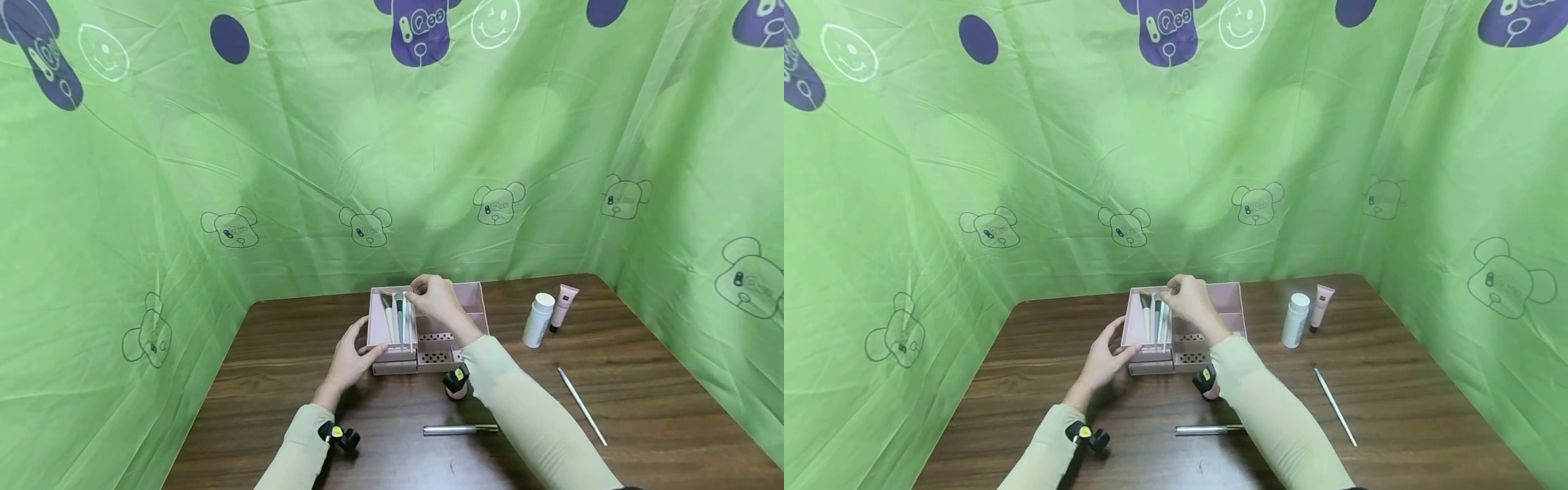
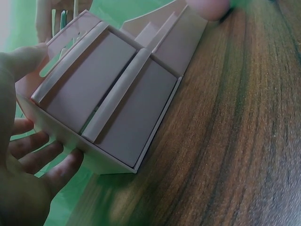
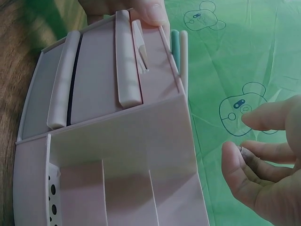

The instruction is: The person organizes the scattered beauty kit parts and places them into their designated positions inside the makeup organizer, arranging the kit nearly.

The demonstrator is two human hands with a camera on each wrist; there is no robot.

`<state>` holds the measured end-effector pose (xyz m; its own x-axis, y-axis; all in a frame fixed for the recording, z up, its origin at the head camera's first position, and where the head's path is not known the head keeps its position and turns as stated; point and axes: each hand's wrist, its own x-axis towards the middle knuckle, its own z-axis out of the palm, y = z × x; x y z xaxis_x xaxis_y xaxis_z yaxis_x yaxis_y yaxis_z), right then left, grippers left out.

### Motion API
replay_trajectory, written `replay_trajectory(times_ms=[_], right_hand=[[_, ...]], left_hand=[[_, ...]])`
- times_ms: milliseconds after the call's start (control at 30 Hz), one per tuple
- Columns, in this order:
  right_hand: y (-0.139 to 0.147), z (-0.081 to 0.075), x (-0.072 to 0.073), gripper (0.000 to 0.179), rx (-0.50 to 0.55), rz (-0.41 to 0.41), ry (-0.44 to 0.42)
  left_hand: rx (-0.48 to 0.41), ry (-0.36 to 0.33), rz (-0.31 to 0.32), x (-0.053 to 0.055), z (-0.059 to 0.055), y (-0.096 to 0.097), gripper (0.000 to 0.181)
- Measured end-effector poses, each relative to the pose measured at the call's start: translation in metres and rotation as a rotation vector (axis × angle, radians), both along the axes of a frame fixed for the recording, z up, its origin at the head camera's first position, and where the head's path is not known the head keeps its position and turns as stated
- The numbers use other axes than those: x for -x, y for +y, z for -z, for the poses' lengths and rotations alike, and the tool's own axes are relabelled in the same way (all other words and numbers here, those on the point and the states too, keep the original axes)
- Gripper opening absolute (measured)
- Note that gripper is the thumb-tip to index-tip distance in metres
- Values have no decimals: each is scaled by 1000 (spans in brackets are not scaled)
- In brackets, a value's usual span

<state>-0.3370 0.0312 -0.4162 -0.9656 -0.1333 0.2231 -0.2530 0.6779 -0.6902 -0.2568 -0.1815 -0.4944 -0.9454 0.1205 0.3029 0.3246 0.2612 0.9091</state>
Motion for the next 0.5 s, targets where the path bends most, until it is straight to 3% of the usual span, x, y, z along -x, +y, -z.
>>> replay_trajectory(times_ms=[500], right_hand=[[9,-3,-4,23,4,3,22]], left_hand=[[6,-7,-11,0,1,1,76]])
